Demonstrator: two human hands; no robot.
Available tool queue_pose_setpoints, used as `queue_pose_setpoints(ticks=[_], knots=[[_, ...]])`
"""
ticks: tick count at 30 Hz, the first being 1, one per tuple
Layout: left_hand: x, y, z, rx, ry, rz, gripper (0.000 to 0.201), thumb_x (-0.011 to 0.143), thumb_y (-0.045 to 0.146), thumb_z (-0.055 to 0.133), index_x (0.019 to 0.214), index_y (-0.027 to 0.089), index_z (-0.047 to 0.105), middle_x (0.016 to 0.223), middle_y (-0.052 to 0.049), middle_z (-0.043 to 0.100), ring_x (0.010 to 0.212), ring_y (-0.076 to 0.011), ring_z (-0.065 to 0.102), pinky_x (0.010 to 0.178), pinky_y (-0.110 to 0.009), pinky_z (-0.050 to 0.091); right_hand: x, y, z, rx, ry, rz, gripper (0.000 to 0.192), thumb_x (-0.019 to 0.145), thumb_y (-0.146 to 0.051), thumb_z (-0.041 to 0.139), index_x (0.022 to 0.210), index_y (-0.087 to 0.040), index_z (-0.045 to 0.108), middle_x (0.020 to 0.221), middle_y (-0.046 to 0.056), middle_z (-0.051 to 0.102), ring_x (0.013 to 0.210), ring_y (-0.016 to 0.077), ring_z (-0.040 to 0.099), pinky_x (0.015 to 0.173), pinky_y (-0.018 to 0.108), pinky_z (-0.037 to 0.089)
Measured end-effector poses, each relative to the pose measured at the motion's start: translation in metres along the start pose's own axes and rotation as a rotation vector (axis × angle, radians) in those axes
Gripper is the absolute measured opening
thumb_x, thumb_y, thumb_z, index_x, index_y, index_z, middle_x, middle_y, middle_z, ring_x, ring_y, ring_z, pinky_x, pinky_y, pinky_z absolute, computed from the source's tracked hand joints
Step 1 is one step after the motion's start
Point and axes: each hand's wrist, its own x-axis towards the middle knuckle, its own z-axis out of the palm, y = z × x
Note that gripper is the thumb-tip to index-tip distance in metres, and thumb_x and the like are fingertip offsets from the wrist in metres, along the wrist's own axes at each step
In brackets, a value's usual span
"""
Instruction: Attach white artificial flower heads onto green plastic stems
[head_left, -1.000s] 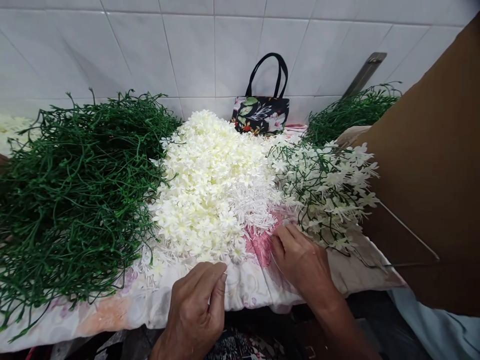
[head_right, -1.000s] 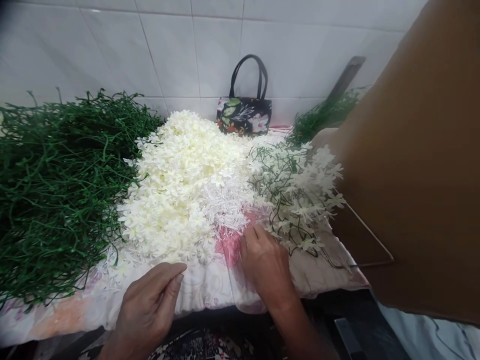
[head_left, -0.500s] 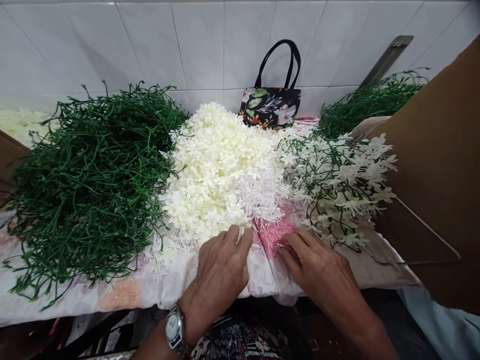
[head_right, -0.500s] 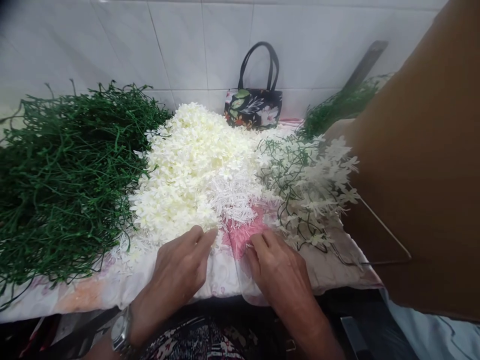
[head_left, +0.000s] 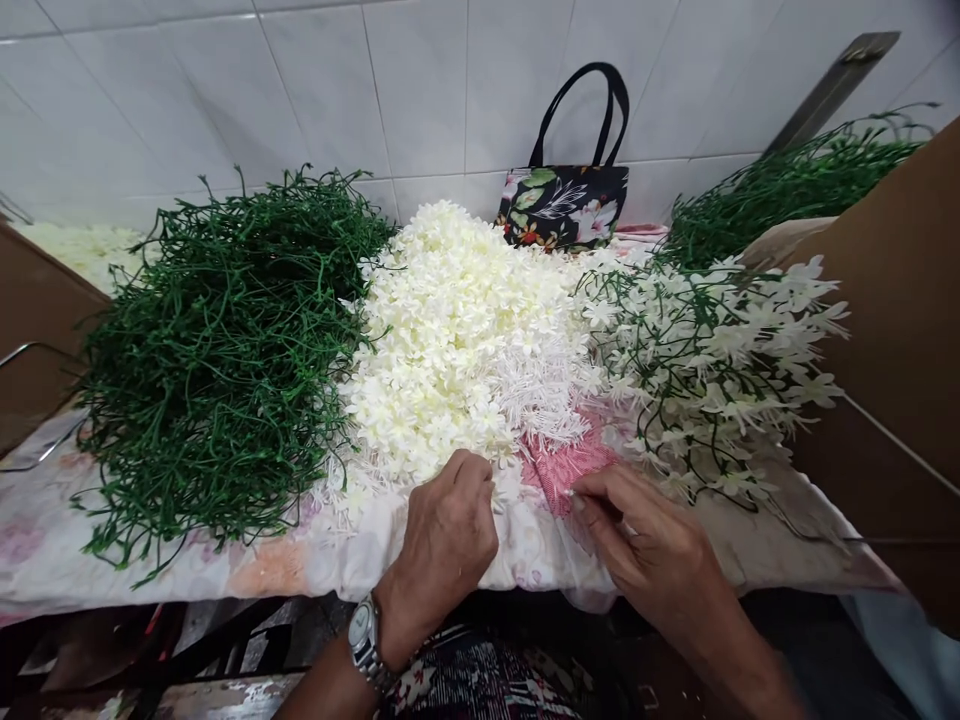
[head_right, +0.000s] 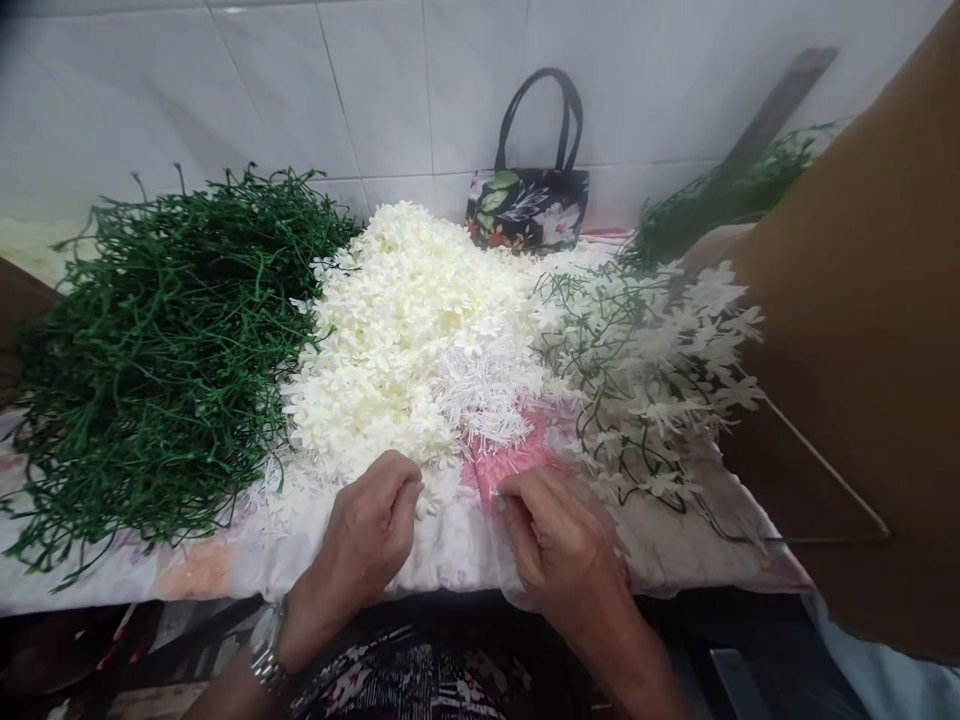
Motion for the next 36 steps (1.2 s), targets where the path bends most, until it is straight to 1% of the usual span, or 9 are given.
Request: queue_pose_setpoints(ticks=[3,7,9,12,19,22,29,33,36], knots=[[-0.003,0.0,-0.002,-0.015,-0.011,-0.01,0.02,0.085,0.005,0.038,0.076,0.02,0.048,0.07,0.0,0.053,0.06,-0.0137,0.052,0.054,-0.025,0.039,0.004,-0.008,0.005,0.091,-0.049,0.018,0.011,0.088,-0.011,0.048,0.081,-0.018,0.053,0.066,-0.001,0.053,0.059,0.0108,0.05,0.056,0.023,0.039],[-0.004,0.001,-0.005,0.17,-0.042,0.05,0.02,0.084,0.006,0.04,0.085,0.021,0.052,0.077,-0.001,0.056,0.065,-0.0171,0.055,0.053,-0.028,0.038,0.007,-0.012,0.018,0.178,-0.115,0.034,0.012,0.088,-0.01,0.046,0.083,-0.017,0.054,0.069,0.0,0.053,0.062,0.0117,0.051,0.057,0.023,0.041],[-0.003,0.002,-0.004,0.259,-0.082,0.106,0.021,0.08,0.004,0.042,0.081,0.022,0.053,0.076,-0.001,0.056,0.064,-0.0178,0.054,0.052,-0.029,0.036,0.008,-0.012,0.025,0.183,-0.136,0.035,0.014,0.088,-0.009,0.044,0.084,-0.017,0.055,0.069,0.001,0.052,0.062,0.0121,0.05,0.057,0.023,0.042],[-0.001,0.003,0.0,0.298,-0.097,0.142,0.023,0.075,0.0,0.043,0.074,0.022,0.052,0.073,-0.001,0.055,0.064,-0.0178,0.054,0.053,-0.029,0.037,0.009,-0.01,0.034,0.147,-0.158,0.012,0.017,0.088,-0.009,0.043,0.081,-0.018,0.055,0.069,0.001,0.052,0.063,0.0131,0.05,0.058,0.024,0.041],[-0.012,0.002,-0.001,0.31,-0.096,0.059,0.02,0.081,0.004,0.044,0.083,0.022,0.053,0.074,-0.001,0.055,0.066,-0.0185,0.053,0.056,-0.031,0.039,0.007,-0.011,0.043,0.011,-0.143,-0.058,0.022,0.089,-0.009,0.041,0.075,-0.017,0.057,0.068,0.003,0.052,0.065,0.0149,0.05,0.063,0.027,0.042],[-0.017,0.002,0.0,0.314,-0.075,0.036,0.021,0.082,0.004,0.043,0.076,0.021,0.053,0.071,-0.001,0.054,0.065,-0.0188,0.052,0.056,-0.031,0.038,0.006,-0.011,0.043,0.006,-0.134,-0.065,0.022,0.089,-0.008,0.042,0.077,-0.017,0.058,0.069,0.003,0.053,0.067,0.0148,0.051,0.064,0.027,0.043],[-0.021,0.001,0.001,0.21,0.031,0.044,0.026,0.082,0.003,0.042,0.065,0.02,0.052,0.065,-0.001,0.051,0.059,-0.0159,0.047,0.054,-0.029,0.034,0.006,-0.01,0.042,0.053,-0.132,-0.049,0.02,0.089,-0.01,0.044,0.076,-0.017,0.058,0.069,0.003,0.054,0.065,0.0141,0.051,0.061,0.026,0.043],[-0.025,0.0,-0.005,0.001,0.117,0.017,0.024,0.082,0.004,0.042,0.064,0.018,0.05,0.068,-0.001,0.049,0.059,-0.013,0.046,0.055,-0.025,0.037,0.005,-0.01,0.043,0.077,-0.13,-0.024,0.019,0.089,-0.01,0.044,0.076,-0.017,0.058,0.07,0.003,0.054,0.066,0.0141,0.051,0.063,0.026,0.043],[-0.027,-0.002,-0.007,-0.164,0.143,-0.021,0.022,0.082,0.004,0.042,0.066,0.017,0.049,0.067,-0.001,0.049,0.062,-0.0125,0.048,0.058,-0.024,0.039,0.006,-0.011,0.041,0.105,-0.111,-0.019,0.019,0.088,-0.01,0.044,0.075,-0.017,0.057,0.07,0.003,0.054,0.065,0.014,0.051,0.061,0.026,0.042]])
